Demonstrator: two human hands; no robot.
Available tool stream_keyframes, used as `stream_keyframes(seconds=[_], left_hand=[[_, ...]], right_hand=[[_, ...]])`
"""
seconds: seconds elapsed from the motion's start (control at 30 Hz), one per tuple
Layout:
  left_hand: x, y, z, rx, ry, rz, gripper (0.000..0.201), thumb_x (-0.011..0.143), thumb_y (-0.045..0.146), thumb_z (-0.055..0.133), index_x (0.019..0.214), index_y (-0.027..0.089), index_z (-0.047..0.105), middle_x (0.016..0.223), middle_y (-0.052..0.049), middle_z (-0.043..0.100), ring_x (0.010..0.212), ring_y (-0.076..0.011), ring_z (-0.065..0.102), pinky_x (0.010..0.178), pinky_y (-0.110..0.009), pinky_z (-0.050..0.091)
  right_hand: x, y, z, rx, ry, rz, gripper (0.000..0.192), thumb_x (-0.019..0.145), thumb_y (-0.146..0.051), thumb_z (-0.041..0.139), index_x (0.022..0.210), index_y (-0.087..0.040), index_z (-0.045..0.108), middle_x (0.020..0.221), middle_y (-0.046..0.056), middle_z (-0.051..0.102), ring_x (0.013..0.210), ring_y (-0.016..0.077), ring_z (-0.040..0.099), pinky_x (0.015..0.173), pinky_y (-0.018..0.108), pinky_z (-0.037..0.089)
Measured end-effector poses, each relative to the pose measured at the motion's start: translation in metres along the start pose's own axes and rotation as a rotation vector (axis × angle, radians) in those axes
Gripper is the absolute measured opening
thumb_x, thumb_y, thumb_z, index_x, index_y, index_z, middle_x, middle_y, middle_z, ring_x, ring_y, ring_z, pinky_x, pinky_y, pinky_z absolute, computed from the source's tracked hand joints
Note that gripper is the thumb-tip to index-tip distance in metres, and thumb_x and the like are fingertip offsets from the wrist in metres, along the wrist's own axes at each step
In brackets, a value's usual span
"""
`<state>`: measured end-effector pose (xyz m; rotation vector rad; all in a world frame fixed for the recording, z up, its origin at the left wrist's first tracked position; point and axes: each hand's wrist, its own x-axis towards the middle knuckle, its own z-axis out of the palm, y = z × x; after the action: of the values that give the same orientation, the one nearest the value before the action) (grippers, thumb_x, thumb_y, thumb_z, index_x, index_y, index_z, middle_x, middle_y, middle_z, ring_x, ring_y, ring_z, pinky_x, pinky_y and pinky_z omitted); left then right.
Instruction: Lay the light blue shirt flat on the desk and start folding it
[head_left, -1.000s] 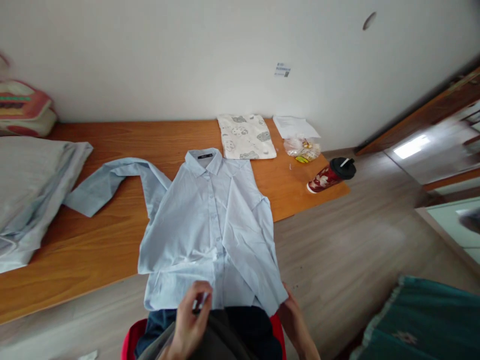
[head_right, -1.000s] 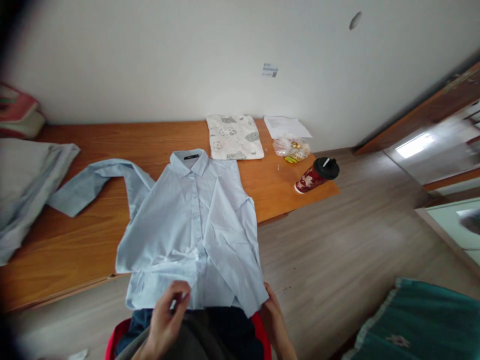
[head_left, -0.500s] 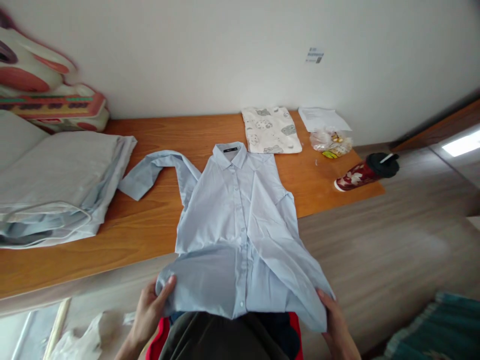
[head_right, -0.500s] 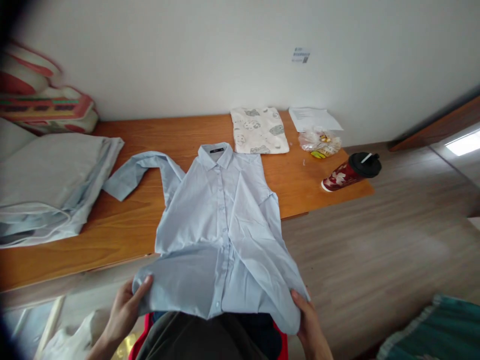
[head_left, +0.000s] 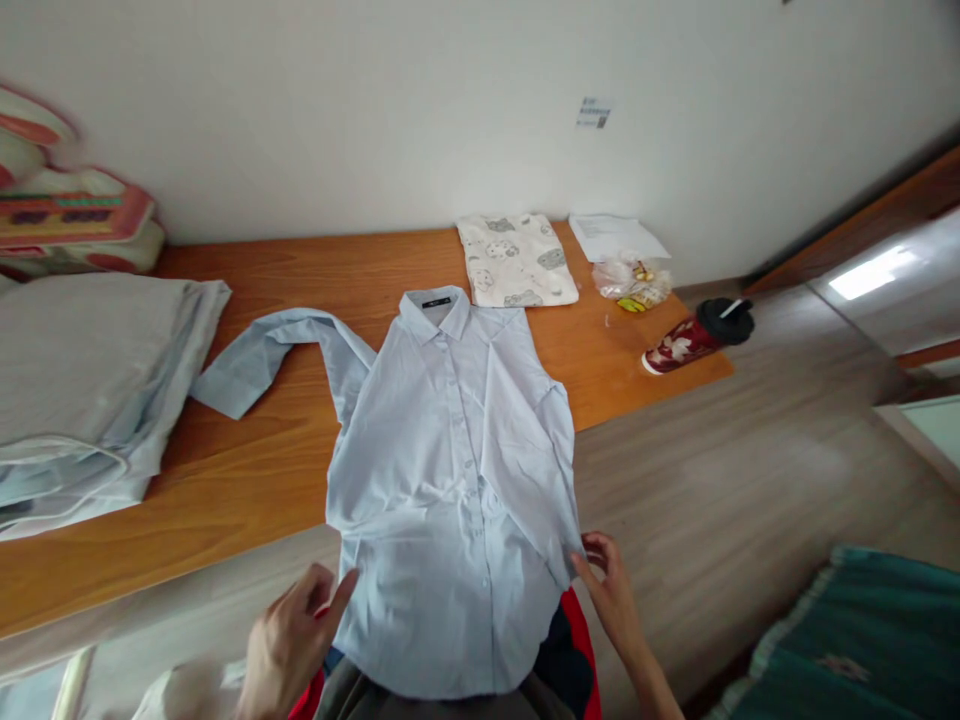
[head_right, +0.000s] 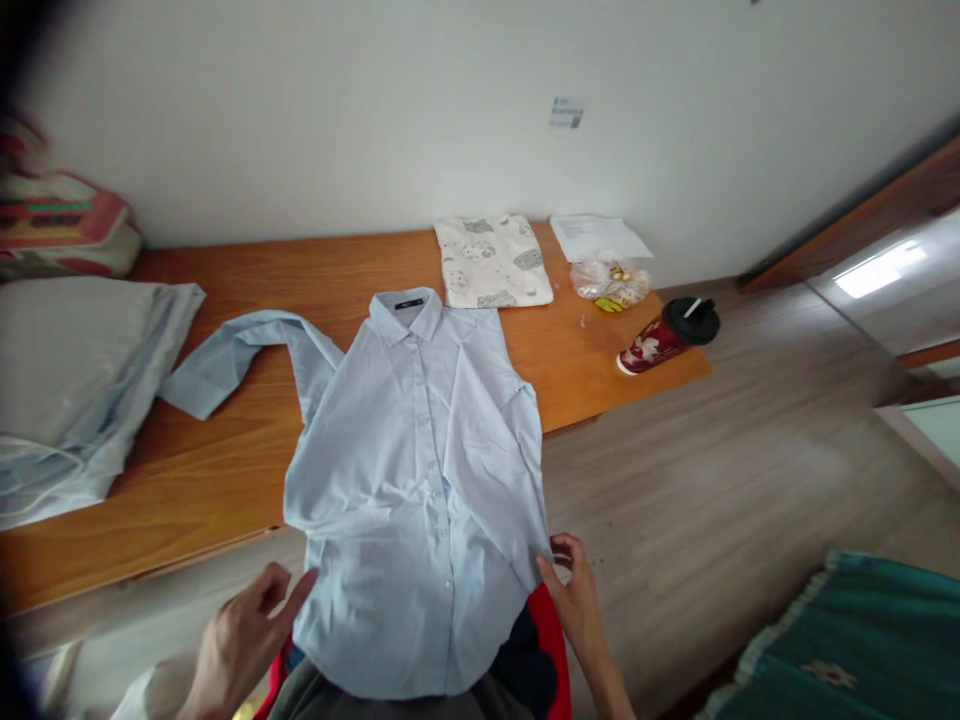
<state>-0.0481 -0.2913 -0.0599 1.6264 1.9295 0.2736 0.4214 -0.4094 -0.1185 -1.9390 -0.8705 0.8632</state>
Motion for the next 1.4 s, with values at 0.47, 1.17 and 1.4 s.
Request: stream_keyframes(seconds=[0.47, 1.17, 1.4], left_hand=[[0.272, 0.341, 0.018, 0.077, -0.306, 1.394, 0.056, 0.075, -0.002, 0.053, 0.122, 0.02, 0.073, 0.128, -0.011, 0.076, 0.127, -0.0293, 0.067, 0.116, -0.046, 0.049], [0.354, 0.392, 0.022, 0.458, -0.439, 1.681, 0.028, 0.077, 0.004, 0.058, 0.09, 0.024, 0.072, 0.092, -0.006, 0.076, 0.093, -0.0248, 0.069, 0.094, -0.035, 0.048], [0.363, 0.403, 0.027, 0.48, -0.443, 1.644, 0.028, 0.082, 0.008, 0.058, 0.088, 0.024, 0.08, 0.095, -0.004, 0.081, 0.09, -0.0213, 0.073, 0.087, -0.03, 0.05]], right_hand=[[0.004, -0.019, 0.0, 0.043, -0.061, -0.103, 0.041, 0.094, -0.062, 0.072, 0.083, -0.025, 0.059, 0.083, 0.001, 0.063, 0.081, 0.0212, 0.059, 0.077, 0.033, 0.052], [-0.021, -0.033, -0.011, 0.285, -0.017, 0.094, 0.04, 0.097, -0.06, 0.069, 0.118, -0.026, 0.071, 0.09, 0.005, 0.074, 0.08, 0.0241, 0.066, 0.072, 0.033, 0.051], [-0.011, -0.022, -0.018, 0.294, -0.041, 0.14, 0.049, 0.083, -0.072, 0.075, 0.084, -0.024, 0.075, 0.077, 0.003, 0.065, 0.075, 0.0229, 0.06, 0.069, 0.032, 0.047]])
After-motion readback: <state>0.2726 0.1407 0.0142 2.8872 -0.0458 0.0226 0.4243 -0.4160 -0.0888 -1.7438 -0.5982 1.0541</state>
